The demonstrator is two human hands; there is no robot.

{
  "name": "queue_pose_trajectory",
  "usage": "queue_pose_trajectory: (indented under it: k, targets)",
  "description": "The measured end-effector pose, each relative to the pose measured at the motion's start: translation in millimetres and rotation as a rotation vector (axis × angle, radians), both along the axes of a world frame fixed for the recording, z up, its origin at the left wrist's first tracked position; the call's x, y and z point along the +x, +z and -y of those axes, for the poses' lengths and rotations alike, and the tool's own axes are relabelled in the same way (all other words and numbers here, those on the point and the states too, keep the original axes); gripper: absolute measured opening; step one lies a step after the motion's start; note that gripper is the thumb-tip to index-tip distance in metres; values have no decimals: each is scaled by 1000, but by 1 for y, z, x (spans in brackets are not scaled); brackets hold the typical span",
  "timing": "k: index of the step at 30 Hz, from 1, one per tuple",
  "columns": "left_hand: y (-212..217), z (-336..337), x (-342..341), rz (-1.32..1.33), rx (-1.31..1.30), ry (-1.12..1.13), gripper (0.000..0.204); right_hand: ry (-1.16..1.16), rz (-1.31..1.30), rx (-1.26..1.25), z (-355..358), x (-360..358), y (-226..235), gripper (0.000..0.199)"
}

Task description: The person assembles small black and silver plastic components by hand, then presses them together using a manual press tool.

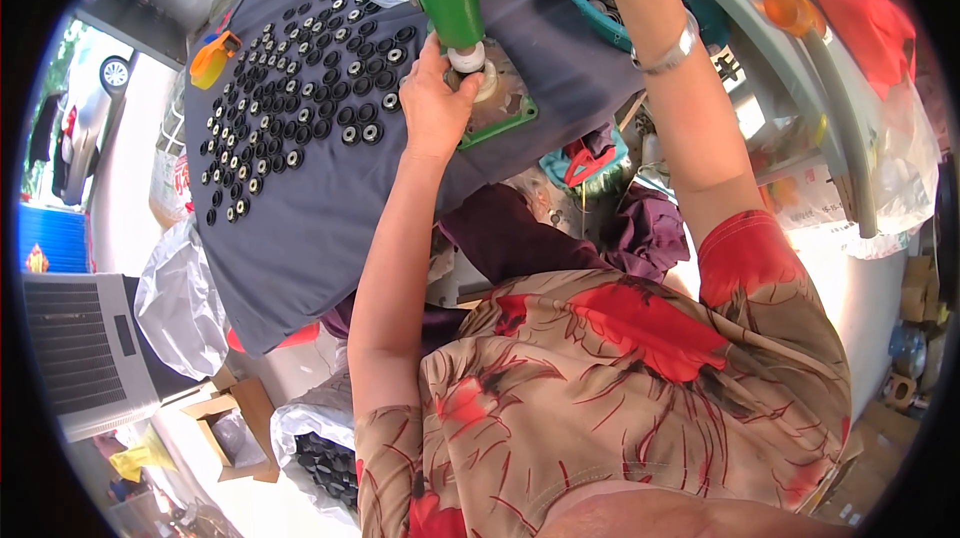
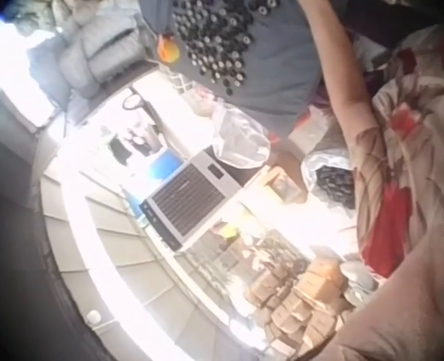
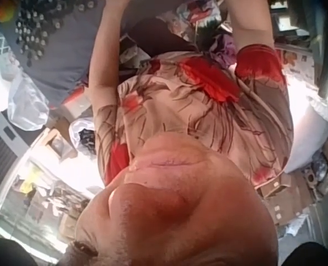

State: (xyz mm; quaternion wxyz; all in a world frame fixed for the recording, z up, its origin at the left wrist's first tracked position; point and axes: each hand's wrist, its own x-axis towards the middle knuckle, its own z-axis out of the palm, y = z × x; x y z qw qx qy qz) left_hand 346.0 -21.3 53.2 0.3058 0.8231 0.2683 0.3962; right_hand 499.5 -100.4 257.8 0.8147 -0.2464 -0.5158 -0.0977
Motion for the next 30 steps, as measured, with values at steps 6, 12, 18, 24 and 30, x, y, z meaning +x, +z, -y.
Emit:
queue_pose_trajectory:
  k: [6,12,18,24,30]
  targets:
    - [5,1,-3,-13,-58,-12,75,74,89,80,41,-18,-40,17]
    - [9,4,-4,-15,-81,-24,81,115,271,16,90,-11,-123,21]
    - [-4,4,-4,59,-104,-97,84,-130,454,-123,108,-12,-151,23]
    - [-12,-7,1,96,-153,-63,88,-91,362,-228,98,-10,-91,29]
    - [-26,-10,-52,189,-170,112,63,44,79,-201,20,-5,-14,25]
